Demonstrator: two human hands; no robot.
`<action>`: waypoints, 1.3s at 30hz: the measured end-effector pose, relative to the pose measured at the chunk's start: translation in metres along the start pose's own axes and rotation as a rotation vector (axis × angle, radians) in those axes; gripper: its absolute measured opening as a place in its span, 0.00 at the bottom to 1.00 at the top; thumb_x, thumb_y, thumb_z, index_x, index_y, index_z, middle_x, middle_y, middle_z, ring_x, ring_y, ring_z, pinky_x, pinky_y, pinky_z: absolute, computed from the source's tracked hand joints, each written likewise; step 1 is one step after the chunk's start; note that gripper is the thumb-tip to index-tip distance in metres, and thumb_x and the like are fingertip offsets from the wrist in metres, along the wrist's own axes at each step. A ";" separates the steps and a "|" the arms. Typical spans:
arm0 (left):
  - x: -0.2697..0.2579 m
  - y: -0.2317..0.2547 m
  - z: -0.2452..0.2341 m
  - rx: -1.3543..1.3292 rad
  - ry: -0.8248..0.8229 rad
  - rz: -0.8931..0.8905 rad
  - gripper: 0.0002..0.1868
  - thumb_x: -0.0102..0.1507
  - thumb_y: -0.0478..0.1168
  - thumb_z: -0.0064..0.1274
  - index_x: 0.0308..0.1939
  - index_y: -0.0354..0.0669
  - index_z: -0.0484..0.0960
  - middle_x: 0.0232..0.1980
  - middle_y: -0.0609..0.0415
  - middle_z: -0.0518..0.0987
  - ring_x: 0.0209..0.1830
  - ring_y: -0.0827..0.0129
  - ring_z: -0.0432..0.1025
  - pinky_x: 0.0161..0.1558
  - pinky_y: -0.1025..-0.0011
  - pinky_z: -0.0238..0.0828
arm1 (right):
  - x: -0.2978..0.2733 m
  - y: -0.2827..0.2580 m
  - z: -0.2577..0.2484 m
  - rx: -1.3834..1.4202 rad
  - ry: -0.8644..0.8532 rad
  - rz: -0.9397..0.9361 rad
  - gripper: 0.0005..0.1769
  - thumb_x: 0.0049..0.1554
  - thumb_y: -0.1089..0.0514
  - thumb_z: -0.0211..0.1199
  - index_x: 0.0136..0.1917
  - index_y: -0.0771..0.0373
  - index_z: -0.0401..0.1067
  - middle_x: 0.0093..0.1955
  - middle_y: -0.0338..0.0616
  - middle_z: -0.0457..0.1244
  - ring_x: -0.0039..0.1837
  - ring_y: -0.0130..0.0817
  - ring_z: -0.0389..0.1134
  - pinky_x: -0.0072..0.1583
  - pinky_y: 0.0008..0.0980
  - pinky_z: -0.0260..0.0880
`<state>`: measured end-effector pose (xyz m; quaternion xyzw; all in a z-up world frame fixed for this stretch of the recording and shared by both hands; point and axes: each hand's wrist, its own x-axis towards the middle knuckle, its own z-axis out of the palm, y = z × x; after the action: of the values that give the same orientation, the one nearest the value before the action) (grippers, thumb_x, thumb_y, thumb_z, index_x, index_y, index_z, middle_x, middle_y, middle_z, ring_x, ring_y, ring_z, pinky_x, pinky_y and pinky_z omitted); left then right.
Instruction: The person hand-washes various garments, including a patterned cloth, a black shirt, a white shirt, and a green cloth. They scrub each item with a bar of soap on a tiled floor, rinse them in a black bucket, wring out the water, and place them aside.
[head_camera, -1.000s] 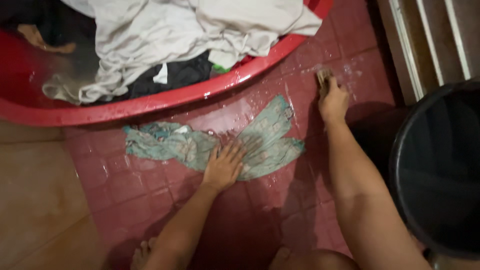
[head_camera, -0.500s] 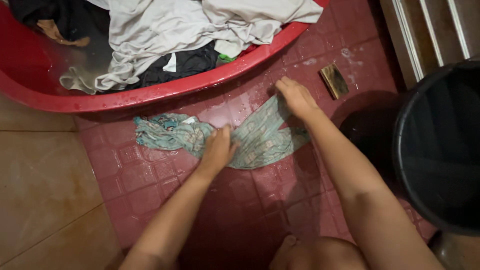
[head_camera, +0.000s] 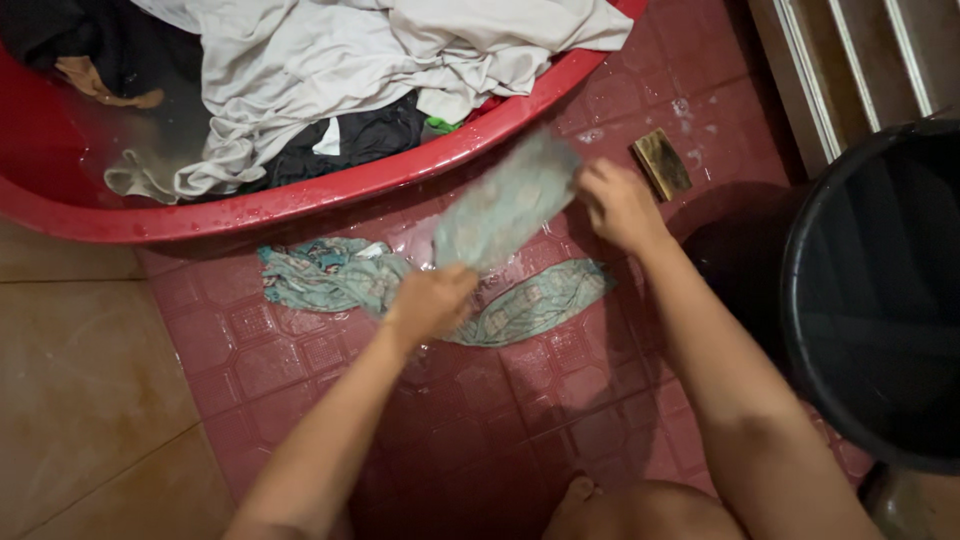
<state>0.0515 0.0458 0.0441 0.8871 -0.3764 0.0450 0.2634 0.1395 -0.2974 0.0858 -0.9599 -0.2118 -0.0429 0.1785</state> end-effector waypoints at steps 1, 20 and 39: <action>-0.006 0.004 0.007 0.013 -0.156 -0.011 0.11 0.58 0.44 0.56 0.40 0.41 0.81 0.38 0.50 0.79 0.27 0.59 0.75 0.30 0.61 0.72 | -0.010 0.011 0.010 -0.026 -0.030 0.030 0.19 0.50 0.65 0.65 0.56 0.58 0.71 0.63 0.52 0.64 0.65 0.54 0.66 0.66 0.46 0.66; -0.023 0.014 0.076 0.170 -0.297 -0.376 0.42 0.67 0.59 0.36 0.76 0.30 0.53 0.81 0.38 0.50 0.82 0.52 0.41 0.78 0.55 0.33 | 0.000 -0.064 0.056 0.436 -0.336 0.531 0.22 0.63 0.46 0.58 0.62 0.62 0.74 0.51 0.59 0.68 0.52 0.50 0.70 0.71 0.51 0.62; -0.019 0.019 0.061 0.177 -0.306 -0.366 0.45 0.65 0.58 0.39 0.75 0.26 0.52 0.80 0.32 0.48 0.82 0.46 0.41 0.78 0.54 0.33 | 0.013 -0.012 0.119 0.538 0.074 0.558 0.16 0.63 0.60 0.54 0.60 0.69 0.75 0.56 0.52 0.72 0.55 0.41 0.75 0.55 0.34 0.75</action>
<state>0.0177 0.0168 -0.0053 0.9566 -0.2395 -0.1052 0.1284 0.1468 -0.2391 -0.0186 -0.8973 0.0601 0.0299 0.4363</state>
